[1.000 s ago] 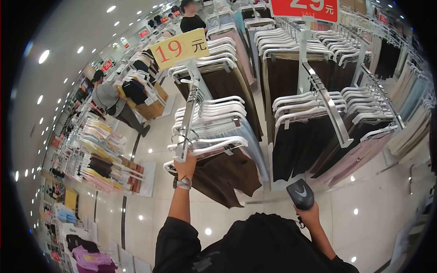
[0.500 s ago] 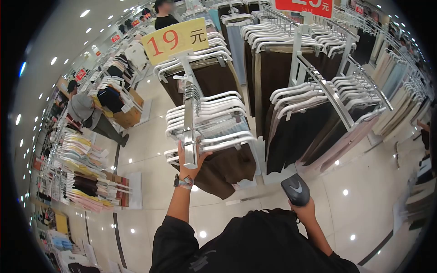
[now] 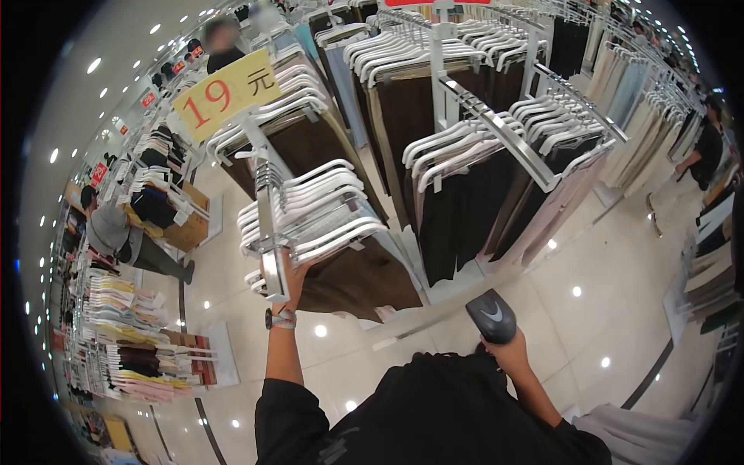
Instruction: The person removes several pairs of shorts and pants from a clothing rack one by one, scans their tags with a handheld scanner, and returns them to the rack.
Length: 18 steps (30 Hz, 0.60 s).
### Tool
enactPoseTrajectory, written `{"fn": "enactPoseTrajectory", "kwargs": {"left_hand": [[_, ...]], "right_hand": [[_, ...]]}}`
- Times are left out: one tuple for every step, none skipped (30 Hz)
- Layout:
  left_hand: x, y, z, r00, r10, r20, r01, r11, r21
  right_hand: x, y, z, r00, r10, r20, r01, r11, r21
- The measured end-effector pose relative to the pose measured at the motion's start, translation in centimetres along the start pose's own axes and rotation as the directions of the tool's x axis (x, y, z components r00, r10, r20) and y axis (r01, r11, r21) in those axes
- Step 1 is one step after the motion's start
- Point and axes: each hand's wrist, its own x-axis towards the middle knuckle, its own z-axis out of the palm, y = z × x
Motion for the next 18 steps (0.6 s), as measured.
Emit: {"fn": "enactPoseTrajectory", "kwargs": {"left_hand": [[-0.2, 0.2, 0.0, 0.999, -0.051, 0.014, 0.052, 0.998, -0.024], [-0.6, 0.2, 0.0, 0.994, -0.104, 0.030, 0.105, 0.993, -0.047], [-1.5, -0.9, 0.6, 0.985, -0.160, 0.067, 0.165, 0.984, -0.067], [-1.4, 1.3, -0.4, 0.962, -0.245, 0.121, 0.269, 0.929, -0.256], [-1.4, 2.7, -1.2, 0.966, -0.241, 0.089, 0.253, 0.955, -0.156], [-1.7, 3.8, -1.5, 0.970, -0.234, 0.058, 0.238, 0.970, -0.053], [-2.2, 5.1, -1.3, 0.970, -0.235, 0.060, 0.238, 0.970, -0.051], [-2.7, 6.4, -1.1, 0.966, -0.258, -0.029, 0.260, 0.960, 0.109], [-3.2, 7.8, -0.8, 0.957, -0.264, -0.120, 0.287, 0.920, 0.265], [-3.6, 9.2, -0.3, 0.958, -0.263, -0.117, 0.286, 0.918, 0.273], [-4.1, 10.9, 0.4, 0.923, -0.330, -0.201, 0.365, 0.915, 0.175], [-4.4, 12.7, 0.8, 0.875, -0.398, -0.274, 0.432, 0.899, 0.071], [-4.5, 14.9, 0.9, 0.844, -0.447, -0.296, 0.477, 0.878, 0.035], [-4.9, 16.4, 1.2, 0.845, -0.446, -0.297, 0.479, 0.877, 0.045], [-5.4, 17.6, 1.8, 0.831, -0.460, -0.314, 0.487, 0.873, 0.011], [-5.7, 18.8, 2.4, 0.814, -0.476, -0.333, 0.497, 0.868, -0.027], [-6.0, 20.1, 3.1, 0.829, -0.429, -0.358, 0.456, 0.890, -0.010], [-6.1, 21.5, 3.6, 0.826, -0.432, -0.362, 0.461, 0.887, -0.006]], "right_hand": [[0.2, 0.2, -0.4, 1.000, 0.000, 0.009, 0.000, 1.000, 0.020], [0.6, 0.3, -1.0, 1.000, -0.002, 0.008, 0.002, 1.000, 0.021], [1.0, 0.5, -1.7, 0.999, -0.005, 0.038, 0.003, 0.999, 0.038], [1.5, 0.6, -2.6, 0.998, -0.009, 0.069, 0.005, 0.998, 0.055], [2.1, 0.6, -3.6, 0.997, -0.034, 0.074, 0.029, 0.997, 0.075], [2.6, 0.9, -4.8, 0.997, -0.035, 0.076, 0.029, 0.997, 0.076], [3.0, 1.3, -6.1, 0.997, -0.047, 0.057, 0.043, 0.997, 0.064], [3.5, 1.8, -7.4, 0.998, -0.056, 0.039, 0.054, 0.997, 0.052], [3.9, 2.4, -8.9, 0.998, -0.051, 0.043, 0.049, 0.997, 0.056], [4.4, 3.2, -10.3, 0.999, -0.030, 0.040, 0.028, 0.999, 0.044], [5.0, 3.9, -11.7, 0.999, -0.008, 0.037, 0.007, 0.999, 0.033], [5.4, 4.7, -12.9, 0.999, -0.002, 0.045, 0.000, 0.999, 0.041], [5.9, 5.5, -14.1, 0.999, 0.016, 0.041, -0.018, 0.999, 0.044], [6.3, 6.0, -15.2, 0.999, 0.032, 0.036, -0.033, 0.998, 0.044], [6.7, 6.3, -16.3, 0.999, 0.031, 0.043, -0.033, 0.998, 0.047], [7.2, 6.6, -17.4, 0.997, 0.038, 0.065, -0.042, 0.997, 0.057], [7.6, 6.8, -18.5, 0.995, 0.045, 0.088, -0.051, 0.997, 0.066], [8.0, 6.8, -19.5, 0.994, 0.043, 0.096, -0.049, 0.997, 0.065]]}}
